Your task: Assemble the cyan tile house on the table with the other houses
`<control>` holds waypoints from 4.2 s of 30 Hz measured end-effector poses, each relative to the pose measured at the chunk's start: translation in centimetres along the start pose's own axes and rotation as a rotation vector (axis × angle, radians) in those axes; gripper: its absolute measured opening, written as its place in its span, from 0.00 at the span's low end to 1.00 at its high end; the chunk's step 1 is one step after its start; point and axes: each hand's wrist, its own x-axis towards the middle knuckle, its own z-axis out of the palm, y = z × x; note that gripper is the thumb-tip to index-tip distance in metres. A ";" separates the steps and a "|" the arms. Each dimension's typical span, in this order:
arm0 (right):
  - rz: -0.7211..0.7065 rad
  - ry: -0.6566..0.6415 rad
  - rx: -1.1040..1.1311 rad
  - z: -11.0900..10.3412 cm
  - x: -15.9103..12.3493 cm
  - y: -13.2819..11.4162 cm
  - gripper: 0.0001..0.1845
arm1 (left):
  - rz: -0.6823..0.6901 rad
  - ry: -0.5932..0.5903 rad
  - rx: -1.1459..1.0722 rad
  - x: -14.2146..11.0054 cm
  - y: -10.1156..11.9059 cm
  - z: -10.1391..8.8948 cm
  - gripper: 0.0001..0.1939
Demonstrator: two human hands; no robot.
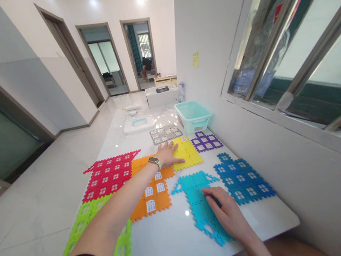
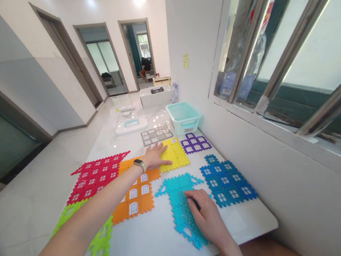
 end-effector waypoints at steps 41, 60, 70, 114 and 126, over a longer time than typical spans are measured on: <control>0.008 0.010 0.046 -0.1 -0.1 0.0 0.14 | -0.001 0.198 -0.046 3.3 4.7 0.5 0.27; -0.022 0.031 0.068 -0.2 -0.2 -0.9 0.13 | 0.304 0.169 -0.001 2.8 12.4 1.8 0.22; 0.029 0.353 -0.387 -5.2 -0.1 4.5 0.23 | 0.293 0.250 -0.026 2.2 12.5 2.5 0.19; 0.235 0.219 -0.904 -4.4 -1.4 6.8 0.37 | -0.233 0.384 -0.146 4.9 3.0 -1.5 0.21; 0.232 0.221 -0.884 -4.4 -1.5 7.1 0.37 | -0.239 0.315 -0.060 3.6 -1.2 -0.2 0.22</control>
